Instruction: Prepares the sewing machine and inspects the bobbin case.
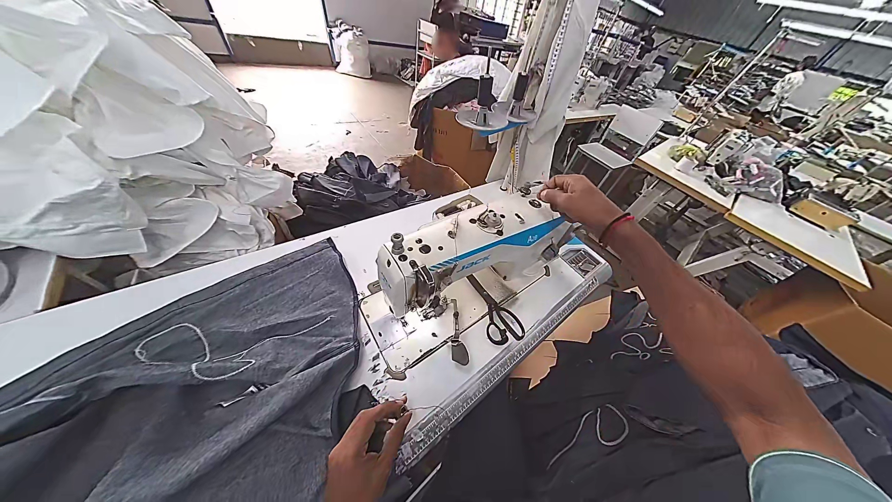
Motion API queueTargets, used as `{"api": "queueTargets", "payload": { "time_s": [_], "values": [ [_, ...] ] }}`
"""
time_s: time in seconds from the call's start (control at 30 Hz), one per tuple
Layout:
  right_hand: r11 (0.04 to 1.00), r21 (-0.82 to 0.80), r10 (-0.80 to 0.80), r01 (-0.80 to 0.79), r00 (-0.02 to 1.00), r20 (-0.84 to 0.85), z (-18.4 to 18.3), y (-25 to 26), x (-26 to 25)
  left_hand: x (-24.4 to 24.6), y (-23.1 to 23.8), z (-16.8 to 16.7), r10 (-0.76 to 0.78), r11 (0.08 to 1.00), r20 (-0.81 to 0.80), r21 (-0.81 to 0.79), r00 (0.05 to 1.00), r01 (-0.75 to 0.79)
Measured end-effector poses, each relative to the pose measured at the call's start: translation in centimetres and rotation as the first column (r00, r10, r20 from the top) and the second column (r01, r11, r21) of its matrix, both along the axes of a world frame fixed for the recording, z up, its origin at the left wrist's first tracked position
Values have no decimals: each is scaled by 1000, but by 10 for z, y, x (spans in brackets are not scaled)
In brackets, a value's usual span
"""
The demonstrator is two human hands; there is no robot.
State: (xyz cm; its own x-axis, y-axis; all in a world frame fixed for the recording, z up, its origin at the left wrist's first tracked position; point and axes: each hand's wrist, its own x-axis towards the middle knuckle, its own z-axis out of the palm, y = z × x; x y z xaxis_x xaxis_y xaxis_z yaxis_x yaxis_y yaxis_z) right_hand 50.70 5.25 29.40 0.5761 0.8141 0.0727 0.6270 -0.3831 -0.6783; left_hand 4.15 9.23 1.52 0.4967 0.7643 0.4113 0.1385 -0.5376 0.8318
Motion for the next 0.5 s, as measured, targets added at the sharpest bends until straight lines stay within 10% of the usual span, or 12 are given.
{"api": "queueTargets", "payload": {
  "time_s": [0.17, 0.33, 0.5],
  "values": [
    [995, -98, 8, -5, 999, 35, 18, 2, -35, 0, -2, -2, 12, 1000, 7, 13, 1000, -12],
    [924, -293, -73, 245, 866, 494, 21, 5, -51, 0, -3, -5, 20, 999, -8, 44, 1000, -19],
    [940, -130, -210, 314, 838, 504, 1, 19, -31, 1, -3, -6, 25, 997, -8, 79, 1000, -24]
  ]
}}
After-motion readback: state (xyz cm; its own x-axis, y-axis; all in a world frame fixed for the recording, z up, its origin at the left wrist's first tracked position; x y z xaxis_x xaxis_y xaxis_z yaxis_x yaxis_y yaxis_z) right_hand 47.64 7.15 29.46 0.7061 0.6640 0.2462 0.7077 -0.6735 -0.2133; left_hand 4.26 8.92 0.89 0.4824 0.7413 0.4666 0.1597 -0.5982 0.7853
